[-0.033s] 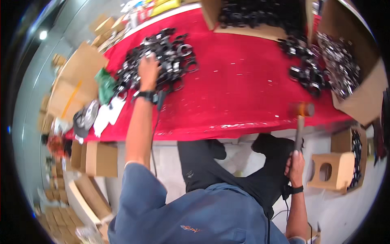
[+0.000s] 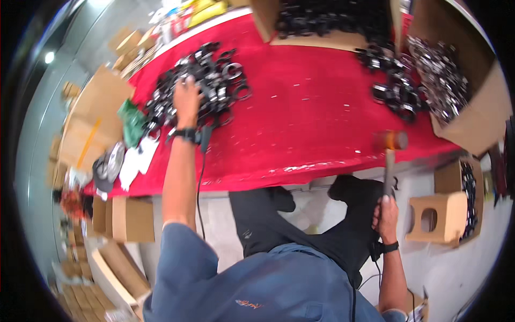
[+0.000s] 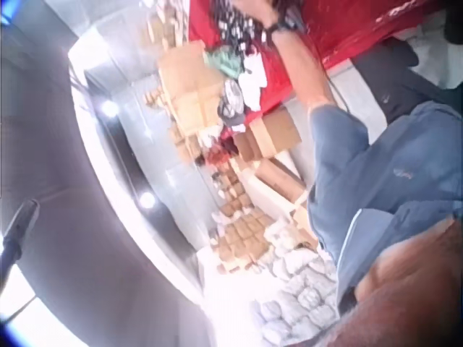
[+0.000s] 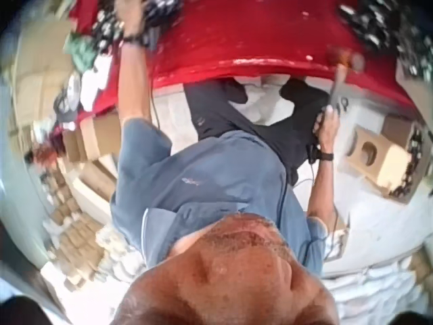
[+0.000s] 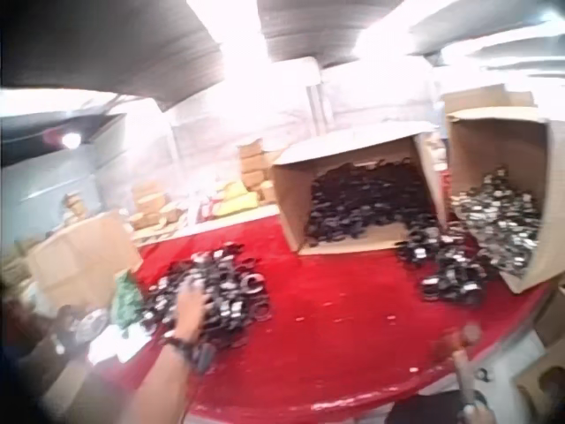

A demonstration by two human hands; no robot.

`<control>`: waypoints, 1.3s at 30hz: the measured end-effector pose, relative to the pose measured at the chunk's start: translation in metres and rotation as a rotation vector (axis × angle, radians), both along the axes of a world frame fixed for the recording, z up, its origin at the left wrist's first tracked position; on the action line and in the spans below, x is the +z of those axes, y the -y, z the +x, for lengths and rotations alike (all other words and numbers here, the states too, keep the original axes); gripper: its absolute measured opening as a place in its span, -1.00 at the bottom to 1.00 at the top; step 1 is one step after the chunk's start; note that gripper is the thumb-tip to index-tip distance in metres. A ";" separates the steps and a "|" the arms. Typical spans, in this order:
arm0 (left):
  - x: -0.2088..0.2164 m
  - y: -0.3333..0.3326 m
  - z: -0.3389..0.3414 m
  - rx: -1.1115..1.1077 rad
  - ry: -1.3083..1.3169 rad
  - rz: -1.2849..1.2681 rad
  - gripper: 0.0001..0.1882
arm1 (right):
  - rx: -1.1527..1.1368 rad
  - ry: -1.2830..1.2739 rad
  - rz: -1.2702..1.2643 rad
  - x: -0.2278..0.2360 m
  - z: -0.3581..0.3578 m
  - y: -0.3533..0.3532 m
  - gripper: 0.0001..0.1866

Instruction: Manually assembling metal hose clamp components using a rubber mallet.

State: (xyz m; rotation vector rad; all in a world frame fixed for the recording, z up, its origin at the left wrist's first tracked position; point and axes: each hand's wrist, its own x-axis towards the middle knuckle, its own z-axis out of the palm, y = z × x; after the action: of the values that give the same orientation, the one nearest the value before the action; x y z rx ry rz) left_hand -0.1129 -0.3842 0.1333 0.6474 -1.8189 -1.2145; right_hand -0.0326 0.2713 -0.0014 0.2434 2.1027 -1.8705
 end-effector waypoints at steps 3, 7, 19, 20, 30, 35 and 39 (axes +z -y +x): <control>-0.014 -0.057 -0.021 -0.032 0.080 -0.176 -0.48 | -0.006 -0.012 -0.025 0.001 -0.002 0.002 -0.53; -0.041 -0.164 -0.078 -0.366 0.247 -0.430 -0.67 | -0.035 -0.073 -0.083 0.002 -0.002 0.005 -0.51; -0.078 -0.433 -0.237 -0.878 0.213 -0.716 -0.72 | -0.123 -0.140 -0.190 -0.005 0.002 0.004 -0.50; -0.080 -0.436 -0.247 -0.840 0.245 -0.753 -0.68 | -0.129 -0.141 -0.192 -0.005 0.002 0.005 -0.50; -0.060 -0.454 -0.281 -0.880 0.329 -0.971 -0.56 | -0.133 -0.179 -0.185 -0.004 0.001 0.000 -0.54; -0.046 -0.443 -0.292 -0.797 0.295 -0.753 -0.63 | -0.122 -0.209 -0.137 -0.005 0.007 0.001 -0.55; -0.013 -0.414 -0.272 -0.737 0.358 -0.594 -0.64 | -0.161 -0.176 -0.184 -0.008 0.009 -0.003 -0.53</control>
State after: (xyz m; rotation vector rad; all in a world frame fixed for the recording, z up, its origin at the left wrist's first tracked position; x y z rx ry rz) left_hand -0.3851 0.0299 0.1204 -0.1902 -2.6946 -0.9235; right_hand -0.0232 0.2740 -0.0096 0.2171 2.0557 -2.2392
